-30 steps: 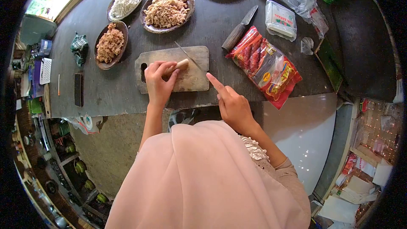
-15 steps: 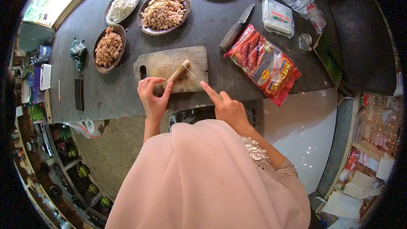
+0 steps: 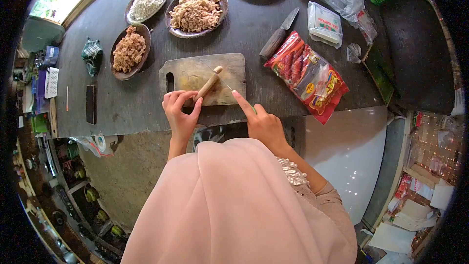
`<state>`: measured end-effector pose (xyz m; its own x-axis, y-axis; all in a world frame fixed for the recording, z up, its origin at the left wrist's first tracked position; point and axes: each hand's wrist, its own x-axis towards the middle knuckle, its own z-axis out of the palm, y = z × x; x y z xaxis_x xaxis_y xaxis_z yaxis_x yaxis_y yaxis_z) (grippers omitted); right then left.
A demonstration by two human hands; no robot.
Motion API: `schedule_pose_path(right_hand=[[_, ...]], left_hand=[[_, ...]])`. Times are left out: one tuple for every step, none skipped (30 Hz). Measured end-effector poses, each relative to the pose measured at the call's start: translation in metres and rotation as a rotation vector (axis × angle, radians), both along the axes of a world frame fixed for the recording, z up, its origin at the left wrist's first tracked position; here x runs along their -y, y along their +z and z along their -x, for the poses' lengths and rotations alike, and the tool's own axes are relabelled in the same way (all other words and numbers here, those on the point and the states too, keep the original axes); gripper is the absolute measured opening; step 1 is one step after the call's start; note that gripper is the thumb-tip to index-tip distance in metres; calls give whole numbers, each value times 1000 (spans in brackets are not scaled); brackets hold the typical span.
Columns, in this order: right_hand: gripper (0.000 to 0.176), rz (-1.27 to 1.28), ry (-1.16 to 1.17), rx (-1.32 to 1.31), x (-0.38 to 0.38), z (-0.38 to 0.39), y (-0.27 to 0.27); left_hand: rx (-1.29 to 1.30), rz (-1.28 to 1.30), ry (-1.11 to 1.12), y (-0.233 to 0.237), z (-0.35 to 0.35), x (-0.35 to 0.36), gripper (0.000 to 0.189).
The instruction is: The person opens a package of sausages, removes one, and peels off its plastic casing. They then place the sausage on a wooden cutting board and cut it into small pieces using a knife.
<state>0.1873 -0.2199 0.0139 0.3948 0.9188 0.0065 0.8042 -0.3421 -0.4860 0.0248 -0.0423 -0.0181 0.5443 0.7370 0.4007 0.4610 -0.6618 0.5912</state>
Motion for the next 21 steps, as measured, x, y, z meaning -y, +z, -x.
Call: schedule_pose_path(right_hand=[[83, 3, -1, 2, 1, 0, 2], [83, -5, 6, -6, 1, 0, 4], [83, -15, 13, -15, 0, 1, 5], [83, -13, 15, -16, 0, 2, 6], [83, 2, 26, -20, 1, 3, 8], [83, 17, 37, -22, 2, 4, 9], [83, 19, 37, -19, 3, 5, 9], [83, 45, 40, -20, 3, 6, 8], [83, 71, 45, -22, 3, 6, 6], [83, 71, 47, -23, 2, 7, 5], [83, 82, 41, -21, 1, 8, 4], [83, 94, 33, -18, 1, 8, 3], [83, 93, 31, -18, 2, 9, 1], [83, 83, 29, -3, 2, 9, -1], [82, 74, 27, 9, 2, 9, -4], [82, 71, 27, 10, 3, 10, -8], [82, 58, 24, 14, 4, 10, -13], [82, 45, 22, 20, 4, 9, -15], [82, 44, 24, 20, 4, 9, -15], [82, 21, 4, 15, 2, 8, -16], [83, -2, -16, 10, 1, 8, -16]], left_hand=[[2, 3, -1, -1, 0, 0, 20], [8, 6, 0, -2, 0, 0, 20], [12, 8, 2, -2, 0, -1, 20], [11, 10, 4, -2, 1, -1, 20], [9, 13, 3, -2, 1, -1, 20], [7, 16, 1, -1, 0, -1, 20], [10, 17, 1, -1, 0, -1, 20], [4, 18, -3, -1, 1, -1, 20], [-4, 18, -6, -1, 2, -2, 20], [-5, 18, -4, -1, 2, -2, 20], [1, 20, -1, -1, 1, -1, 20], [8, 21, 1, 0, 1, 0, 20], [9, 20, -1, -1, 1, -1, 20], [6, 19, -5, -1, 1, -1, 20], [1, 19, -9, -1, 2, 0, 20], [2, 16, -9, -1, 3, 0, 20], [3, 16, -13, -1, 3, 0, 20], [6, 16, -17, -1, 3, 0, 21], [6, 15, -15, -1, 3, 0, 21], [11, 15, -16, 0, 3, 0, 21], [15, 15, -17, 1, 3, 1, 21]])
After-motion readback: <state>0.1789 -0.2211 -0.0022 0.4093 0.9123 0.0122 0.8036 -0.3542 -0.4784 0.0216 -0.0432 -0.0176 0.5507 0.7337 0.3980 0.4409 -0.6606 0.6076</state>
